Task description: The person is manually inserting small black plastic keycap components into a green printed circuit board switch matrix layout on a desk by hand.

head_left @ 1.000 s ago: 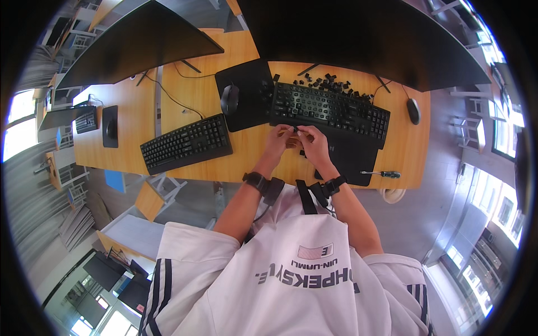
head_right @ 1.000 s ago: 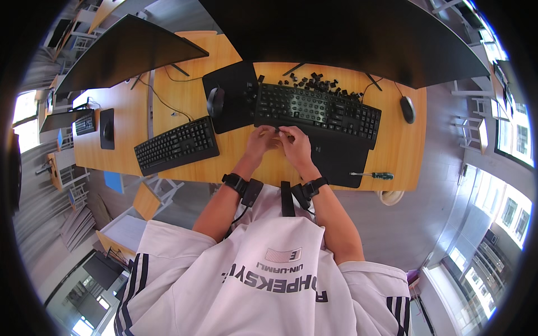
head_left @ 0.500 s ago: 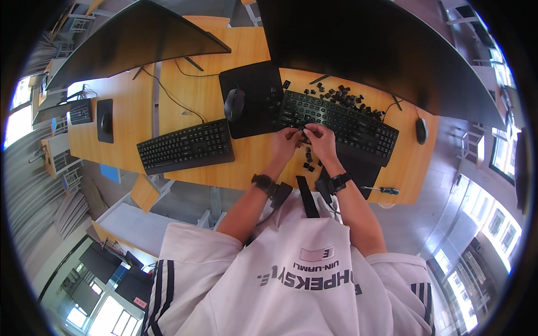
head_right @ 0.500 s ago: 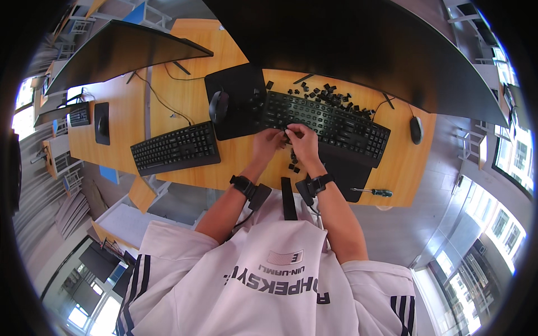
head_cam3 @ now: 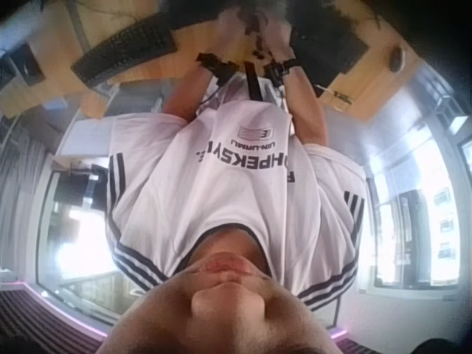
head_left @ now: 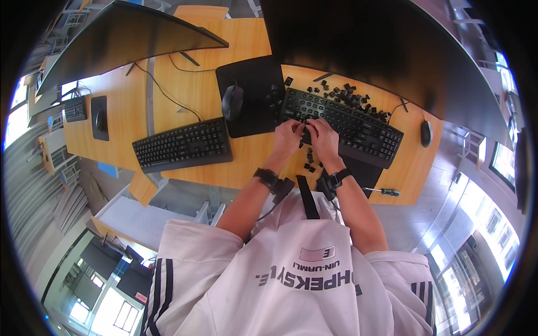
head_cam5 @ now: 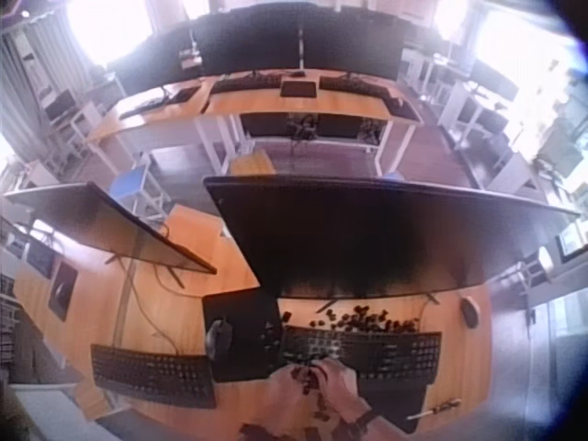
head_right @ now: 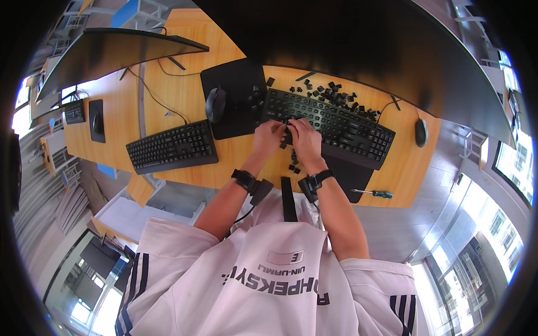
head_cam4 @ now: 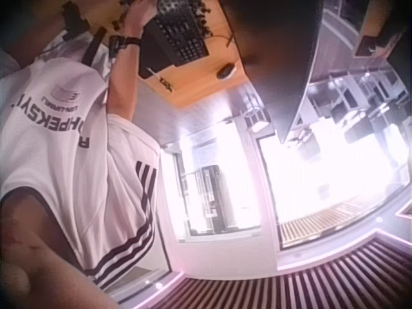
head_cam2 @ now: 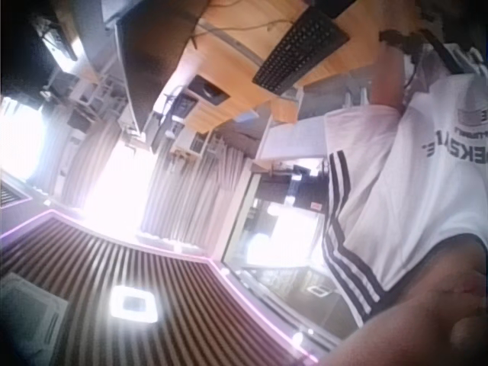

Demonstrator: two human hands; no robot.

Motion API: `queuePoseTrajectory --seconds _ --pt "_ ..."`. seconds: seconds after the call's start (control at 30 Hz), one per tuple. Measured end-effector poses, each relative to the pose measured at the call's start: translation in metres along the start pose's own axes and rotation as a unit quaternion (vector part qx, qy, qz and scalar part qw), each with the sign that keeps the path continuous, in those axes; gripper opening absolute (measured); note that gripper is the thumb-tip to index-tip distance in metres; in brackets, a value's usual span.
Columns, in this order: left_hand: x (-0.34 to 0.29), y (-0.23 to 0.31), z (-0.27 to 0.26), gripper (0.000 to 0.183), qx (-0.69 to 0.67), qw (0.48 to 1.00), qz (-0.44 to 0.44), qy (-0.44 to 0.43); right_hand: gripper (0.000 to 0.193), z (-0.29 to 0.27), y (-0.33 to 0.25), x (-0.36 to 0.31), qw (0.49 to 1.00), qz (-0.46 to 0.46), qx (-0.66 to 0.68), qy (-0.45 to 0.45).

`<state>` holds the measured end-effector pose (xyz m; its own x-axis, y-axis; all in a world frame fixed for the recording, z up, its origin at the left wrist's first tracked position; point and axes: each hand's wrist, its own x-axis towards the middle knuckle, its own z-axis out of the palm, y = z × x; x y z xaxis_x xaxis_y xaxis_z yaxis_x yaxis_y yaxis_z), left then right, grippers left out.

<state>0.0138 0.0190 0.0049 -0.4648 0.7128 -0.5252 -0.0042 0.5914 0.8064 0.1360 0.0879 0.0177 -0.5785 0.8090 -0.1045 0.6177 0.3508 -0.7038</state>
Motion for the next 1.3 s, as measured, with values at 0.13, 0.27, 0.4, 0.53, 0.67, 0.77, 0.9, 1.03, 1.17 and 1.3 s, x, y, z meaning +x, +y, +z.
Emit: queuePoseTrajectory --seconds 0.13,0.27,0.4,0.53,0.67,0.77,0.9,1.03,1.17,1.3 --pt "-0.002 0.006 0.0 0.017 -0.023 0.998 -0.034 0.037 0.015 0.002 0.0 -0.002 0.997 -0.042 -0.064 -0.023" --pt "0.004 -0.003 0.015 0.023 -0.047 0.995 -0.056 0.07 0.015 0.003 0.011 -0.003 0.989 -0.088 -0.121 -0.021" --pt "0.007 -0.008 0.017 0.026 -0.027 0.996 -0.02 0.089 0.014 0.004 0.013 -0.004 0.989 -0.091 -0.116 -0.012" --pt "0.005 -0.005 0.012 0.028 0.006 0.995 -0.036 0.09 0.01 0.001 0.001 -0.001 0.99 -0.08 -0.12 0.007" --pt "0.005 -0.005 0.012 0.029 0.012 0.995 -0.062 0.08 0.008 0.001 -0.003 0.003 0.992 -0.055 -0.117 0.009" --pt "0.01 -0.008 0.015 0.028 0.063 0.992 -0.061 0.092 0.007 0.003 -0.006 0.009 0.996 0.035 -0.085 -0.001" --pt "0.01 -0.008 0.014 0.026 0.091 0.99 -0.062 0.089 0.008 0.003 -0.01 0.012 0.994 0.074 -0.084 0.015" --pt "0.001 -0.011 0.013 0.028 0.059 0.993 0.007 0.099 0.006 0.0 -0.009 0.009 0.992 0.071 -0.105 0.006" --pt "-0.021 -0.021 0.01 0.022 0.112 0.99 0.056 0.059 0.007 -0.006 0.0 -0.008 0.993 0.069 -0.091 0.044" --pt "-0.043 -0.075 0.002 0.018 0.015 0.997 0.061 0.052 0.008 -0.023 -0.003 -0.043 0.992 0.096 -0.037 0.073"
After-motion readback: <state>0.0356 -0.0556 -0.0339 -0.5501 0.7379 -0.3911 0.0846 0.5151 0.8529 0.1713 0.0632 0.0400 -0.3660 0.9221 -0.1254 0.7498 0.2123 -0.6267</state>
